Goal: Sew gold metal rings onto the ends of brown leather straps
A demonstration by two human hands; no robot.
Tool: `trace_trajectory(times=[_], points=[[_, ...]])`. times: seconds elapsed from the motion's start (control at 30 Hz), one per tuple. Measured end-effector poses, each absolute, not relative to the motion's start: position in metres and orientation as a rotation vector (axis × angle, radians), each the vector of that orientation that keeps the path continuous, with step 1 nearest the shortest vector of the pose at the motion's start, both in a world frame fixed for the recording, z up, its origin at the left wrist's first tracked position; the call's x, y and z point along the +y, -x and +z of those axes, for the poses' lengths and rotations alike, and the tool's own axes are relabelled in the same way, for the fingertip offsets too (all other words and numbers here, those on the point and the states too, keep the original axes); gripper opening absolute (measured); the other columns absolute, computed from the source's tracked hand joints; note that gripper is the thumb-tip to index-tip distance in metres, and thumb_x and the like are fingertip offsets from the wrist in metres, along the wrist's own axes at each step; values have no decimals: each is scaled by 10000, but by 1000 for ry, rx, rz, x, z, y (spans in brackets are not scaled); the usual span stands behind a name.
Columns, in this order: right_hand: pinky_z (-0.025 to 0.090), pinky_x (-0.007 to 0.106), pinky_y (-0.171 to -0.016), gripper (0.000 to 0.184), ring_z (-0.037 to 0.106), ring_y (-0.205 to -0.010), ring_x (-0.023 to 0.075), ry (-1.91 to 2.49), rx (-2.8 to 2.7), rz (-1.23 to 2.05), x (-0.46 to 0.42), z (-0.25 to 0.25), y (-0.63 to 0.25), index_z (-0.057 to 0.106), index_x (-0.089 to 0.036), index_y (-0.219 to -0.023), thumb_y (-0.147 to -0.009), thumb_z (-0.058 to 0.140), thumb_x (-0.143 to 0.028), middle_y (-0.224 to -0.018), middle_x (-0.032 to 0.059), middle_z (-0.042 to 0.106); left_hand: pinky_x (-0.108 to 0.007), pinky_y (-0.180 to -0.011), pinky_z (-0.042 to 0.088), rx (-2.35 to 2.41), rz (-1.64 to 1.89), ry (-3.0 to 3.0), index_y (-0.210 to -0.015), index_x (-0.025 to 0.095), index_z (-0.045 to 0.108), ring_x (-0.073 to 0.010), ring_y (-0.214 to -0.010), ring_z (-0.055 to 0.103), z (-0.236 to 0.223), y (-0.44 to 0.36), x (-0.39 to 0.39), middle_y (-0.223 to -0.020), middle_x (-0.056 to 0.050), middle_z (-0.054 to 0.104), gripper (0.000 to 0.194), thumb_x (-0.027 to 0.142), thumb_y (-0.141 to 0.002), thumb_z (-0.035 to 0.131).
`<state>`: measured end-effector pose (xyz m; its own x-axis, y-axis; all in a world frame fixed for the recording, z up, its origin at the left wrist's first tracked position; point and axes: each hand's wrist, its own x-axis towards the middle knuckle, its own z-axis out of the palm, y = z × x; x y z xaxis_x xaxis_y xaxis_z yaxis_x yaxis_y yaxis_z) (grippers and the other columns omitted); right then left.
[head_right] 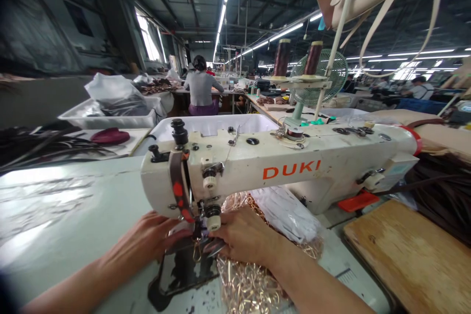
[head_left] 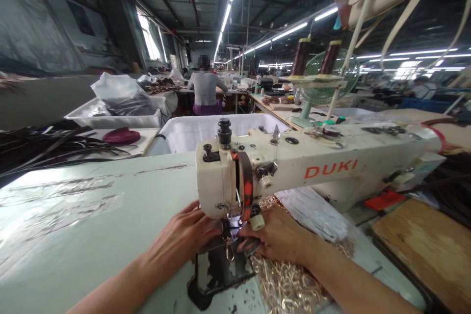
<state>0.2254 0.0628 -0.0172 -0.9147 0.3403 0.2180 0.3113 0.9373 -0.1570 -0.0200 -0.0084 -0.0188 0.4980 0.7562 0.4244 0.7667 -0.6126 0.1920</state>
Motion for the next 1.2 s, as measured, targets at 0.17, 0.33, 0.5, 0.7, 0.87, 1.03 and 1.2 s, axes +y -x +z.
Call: trace_trajectory(times=[0.17,0.33,0.5,0.7,0.87,1.03,1.2], points=[[448,266,-872,220,611,-1003,176,510,-2799,363,61,-4,-225,663,-242,-1077,-890,555,-201,-1061,33,669,-274,-930,482,-1316,-494,2848,-1050,174,622,-193,-1065,604,-1,17,4,-1111,-28,659,235,139,-957,409],[465,297,-866,249,606,-1019,210,637,-2881,344,51,29,-233,630,-154,-1059,-910,437,-106,-1073,110,651,-456,-970,449,-1342,-361,2826,-1010,77,641,-278,-1022,633,-9,11,-2,-1014,-177,675,354,17,-905,308],[485,345,-745,254,653,-876,244,1014,-2734,207,21,50,-262,587,-201,-1140,-935,439,-173,-995,79,682,-516,-979,423,-1525,-471,2767,-1143,61,572,-298,-1096,603,-9,14,-41,-1132,-221,638,348,58,-903,321],[478,325,-845,316,607,-992,198,910,-2423,595,-60,29,-272,516,-281,-1241,-993,369,-411,-1121,40,611,-285,-748,533,-2163,-1328,2797,-1009,144,626,-200,-819,666,22,-20,-123,-880,-64,696,336,295,-991,326],[482,293,-811,256,586,-964,183,798,-2251,758,-106,8,-245,484,-288,-1213,-988,379,-350,-1079,42,582,-261,-699,490,-2475,-2740,2213,-722,138,623,-154,-669,584,28,-64,-172,-709,-34,628,295,361,-901,552],[476,288,-717,154,582,-792,165,777,-2198,841,-118,5,-230,480,-232,-1073,-966,416,-322,-903,27,577,-249,-683,479,-2409,-2903,2081,-955,144,652,-157,-696,585,26,-74,-190,-723,-35,631,289,416,-865,619],[457,287,-690,126,569,-774,163,758,-2174,840,-124,9,-229,478,-220,-1034,-962,409,-296,-882,24,559,-240,-711,484,-2377,-2924,2128,-980,142,655,-142,-714,591,27,-73,-198,-810,-53,659,275,394,-874,620]])
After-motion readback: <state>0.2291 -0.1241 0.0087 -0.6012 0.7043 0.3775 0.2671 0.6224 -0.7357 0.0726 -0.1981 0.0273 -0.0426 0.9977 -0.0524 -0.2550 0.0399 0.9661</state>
